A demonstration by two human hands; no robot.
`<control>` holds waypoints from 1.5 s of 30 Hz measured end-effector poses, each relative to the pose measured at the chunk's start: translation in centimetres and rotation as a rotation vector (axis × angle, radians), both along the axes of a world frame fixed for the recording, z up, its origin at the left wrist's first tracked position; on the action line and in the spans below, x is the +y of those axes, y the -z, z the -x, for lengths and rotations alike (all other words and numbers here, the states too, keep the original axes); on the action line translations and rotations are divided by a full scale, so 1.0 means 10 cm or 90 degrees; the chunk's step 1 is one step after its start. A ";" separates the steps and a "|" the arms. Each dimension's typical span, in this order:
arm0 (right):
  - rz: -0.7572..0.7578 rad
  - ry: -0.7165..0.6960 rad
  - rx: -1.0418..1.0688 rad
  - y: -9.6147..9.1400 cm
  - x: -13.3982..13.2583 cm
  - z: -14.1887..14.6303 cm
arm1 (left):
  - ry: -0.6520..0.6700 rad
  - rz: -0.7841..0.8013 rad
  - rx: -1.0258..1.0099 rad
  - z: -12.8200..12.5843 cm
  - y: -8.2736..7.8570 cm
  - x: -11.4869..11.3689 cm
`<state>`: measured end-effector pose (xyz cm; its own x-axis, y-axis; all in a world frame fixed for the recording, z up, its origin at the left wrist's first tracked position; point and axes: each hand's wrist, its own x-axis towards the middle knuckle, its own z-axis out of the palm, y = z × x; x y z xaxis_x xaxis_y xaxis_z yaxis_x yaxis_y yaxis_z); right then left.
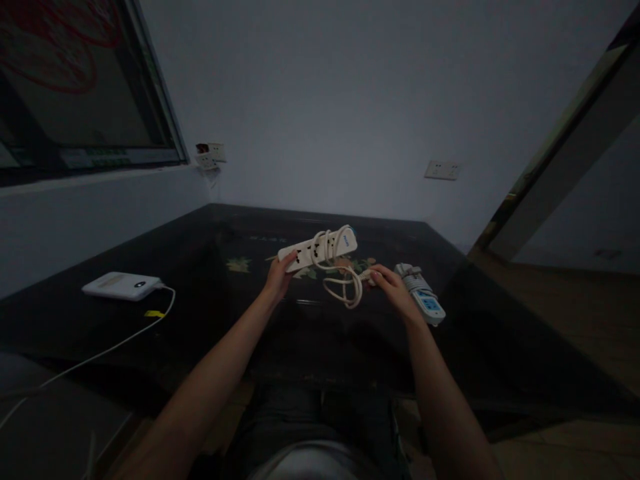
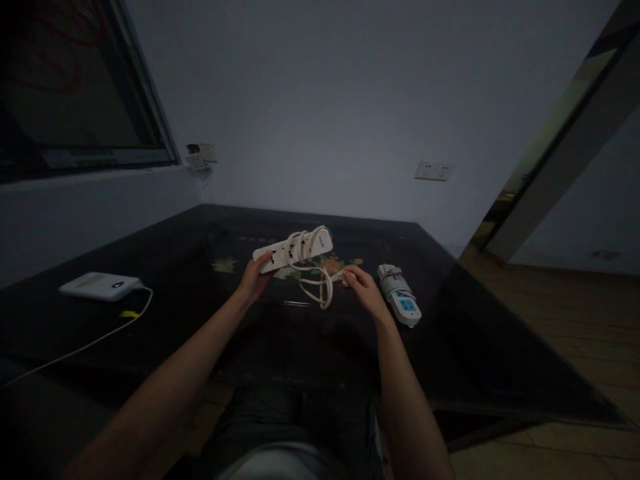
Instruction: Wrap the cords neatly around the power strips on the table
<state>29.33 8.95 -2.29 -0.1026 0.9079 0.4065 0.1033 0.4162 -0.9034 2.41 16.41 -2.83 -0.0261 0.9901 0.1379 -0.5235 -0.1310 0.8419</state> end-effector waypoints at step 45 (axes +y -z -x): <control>0.002 0.064 -0.009 -0.01 -0.02 0.03 | -0.001 0.017 0.018 0.00 0.03 0.01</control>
<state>29.01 8.78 -2.18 -0.0167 0.9153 0.4024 0.1576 0.3998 -0.9029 2.41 16.49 -3.11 -0.0235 0.9934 0.1126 -0.4998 -0.1092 0.8592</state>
